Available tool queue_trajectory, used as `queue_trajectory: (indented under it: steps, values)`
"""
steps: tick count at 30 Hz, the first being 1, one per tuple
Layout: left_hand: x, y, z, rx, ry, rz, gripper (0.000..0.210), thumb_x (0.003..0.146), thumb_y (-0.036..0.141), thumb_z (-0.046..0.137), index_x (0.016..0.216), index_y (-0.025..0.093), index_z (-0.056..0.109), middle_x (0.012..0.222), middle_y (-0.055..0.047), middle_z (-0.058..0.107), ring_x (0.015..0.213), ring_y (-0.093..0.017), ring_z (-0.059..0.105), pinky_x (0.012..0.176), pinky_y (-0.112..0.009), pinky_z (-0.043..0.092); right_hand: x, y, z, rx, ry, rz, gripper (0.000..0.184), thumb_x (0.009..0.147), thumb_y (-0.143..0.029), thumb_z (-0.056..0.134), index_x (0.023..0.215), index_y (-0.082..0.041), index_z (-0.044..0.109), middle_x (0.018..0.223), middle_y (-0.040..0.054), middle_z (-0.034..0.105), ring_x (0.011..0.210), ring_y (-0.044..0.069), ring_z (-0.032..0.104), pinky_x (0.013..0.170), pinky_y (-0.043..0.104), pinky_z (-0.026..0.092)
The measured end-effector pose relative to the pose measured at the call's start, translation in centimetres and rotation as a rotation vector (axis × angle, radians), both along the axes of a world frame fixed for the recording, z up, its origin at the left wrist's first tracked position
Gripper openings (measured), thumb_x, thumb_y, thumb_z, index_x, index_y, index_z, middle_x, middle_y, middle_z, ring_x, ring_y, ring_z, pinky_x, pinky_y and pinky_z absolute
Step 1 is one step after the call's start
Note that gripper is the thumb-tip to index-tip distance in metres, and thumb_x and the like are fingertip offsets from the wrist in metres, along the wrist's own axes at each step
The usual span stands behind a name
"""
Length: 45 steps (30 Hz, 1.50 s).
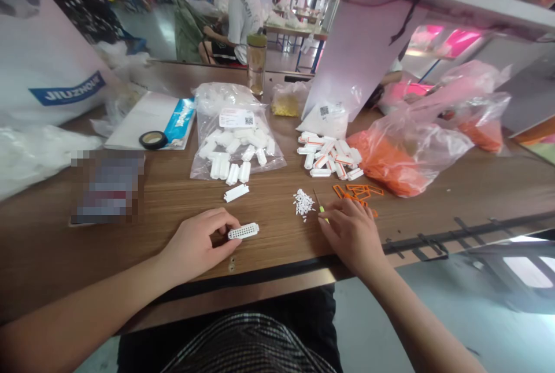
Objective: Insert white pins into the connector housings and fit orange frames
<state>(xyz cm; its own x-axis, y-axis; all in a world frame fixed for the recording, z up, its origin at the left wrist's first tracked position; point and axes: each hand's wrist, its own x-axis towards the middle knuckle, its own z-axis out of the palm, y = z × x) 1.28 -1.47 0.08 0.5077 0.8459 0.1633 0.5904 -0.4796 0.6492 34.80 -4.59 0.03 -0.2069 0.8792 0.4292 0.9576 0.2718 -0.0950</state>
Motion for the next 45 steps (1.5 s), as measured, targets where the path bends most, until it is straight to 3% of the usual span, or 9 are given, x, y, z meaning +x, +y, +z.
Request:
queue_trajectory:
  steps: [9,12,18,27,31,37,42,45]
  values:
    - [0.0,0.1,0.0,-0.017,0.029,0.006,0.006,0.083,0.026,0.066,0.088,0.024,0.064,0.083,0.002,0.064,0.076,-0.016,0.059,0.069,-0.031,0.046,-0.2,2.1,0.2,-0.065,-0.077,-0.001,0.017,0.090,-0.033,0.061,0.086,-0.026,0.076,0.108,0.0054,0.069,0.101,0.027,0.060,0.085,0.043,0.043]
    - [0.1,0.1,0.0,-0.008,0.026,0.004,0.006,0.082,0.026,0.067,0.087,0.024,0.064,0.082,0.002,0.064,0.075,-0.016,0.060,0.068,-0.031,0.046,-0.7,2.9,0.1,-0.094,-0.044,0.013,0.016,0.087,-0.031,0.063,0.079,-0.025,0.075,0.102,0.0056,0.070,0.097,0.026,0.060,0.086,0.044,0.042]
    - [0.0,0.1,0.1,-0.015,0.014,0.006,0.005,0.082,0.025,0.067,0.087,0.024,0.065,0.082,0.002,0.064,0.075,-0.016,0.060,0.068,-0.031,0.046,-1.2,3.2,0.6,-0.130,0.007,-0.106,0.020,0.080,-0.027,0.063,0.061,-0.022,0.068,0.092,0.0052,0.070,0.094,0.026,0.061,0.085,0.044,0.042]
    - [0.0,0.2,0.1,-0.017,0.013,0.004,0.006,0.082,0.026,0.067,0.087,0.024,0.065,0.081,0.002,0.064,0.074,-0.016,0.059,0.069,-0.031,0.046,0.9,4.4,0.7,-0.292,0.209,0.021,0.015,0.082,-0.030,0.065,0.077,-0.024,0.078,0.104,0.0054,0.072,0.095,0.022,0.065,0.086,0.042,0.050]
    - [-0.1,0.2,-0.1,0.004,-0.004,0.000,0.006,0.081,0.026,0.068,0.086,0.024,0.065,0.082,0.002,0.064,0.074,-0.016,0.060,0.068,-0.031,0.046,1.0,4.1,0.1,-0.273,0.151,-0.006,0.016,0.084,-0.034,0.065,0.079,-0.026,0.078,0.107,0.0047,0.073,0.096,0.024,0.065,0.084,0.044,0.051]
    - [0.1,0.2,-0.1,-0.001,-0.017,0.039,0.010,0.078,0.026,0.071,0.085,0.023,0.064,0.079,0.002,0.064,0.072,-0.016,0.060,0.064,-0.031,0.046,0.7,2.8,-0.9,-0.090,-0.073,-0.039,0.022,0.087,-0.040,0.060,0.079,-0.027,0.076,0.105,0.0056,0.071,0.103,0.032,0.061,0.086,0.054,0.045]
    - [0.0,0.3,-0.1,-0.014,-0.010,0.046,0.014,0.077,0.030,0.074,0.084,0.024,0.064,0.077,0.002,0.064,0.070,-0.017,0.060,0.062,-0.031,0.045,1.3,3.7,-1.7,-0.150,0.055,-0.025,0.021,0.083,-0.039,0.062,0.071,-0.026,0.073,0.093,0.0053,0.070,0.089,0.027,0.064,0.081,0.047,0.049]
    - [0.0,0.2,0.0,-0.033,-0.005,0.042,0.014,0.078,0.029,0.074,0.085,0.023,0.063,0.079,0.002,0.065,0.074,-0.018,0.061,0.065,-0.032,0.046,1.2,4.4,-1.3,-0.169,0.102,-0.014,0.017,0.079,-0.035,0.065,0.067,-0.025,0.071,0.085,0.0049,0.070,0.079,0.025,0.064,0.076,0.046,0.050]
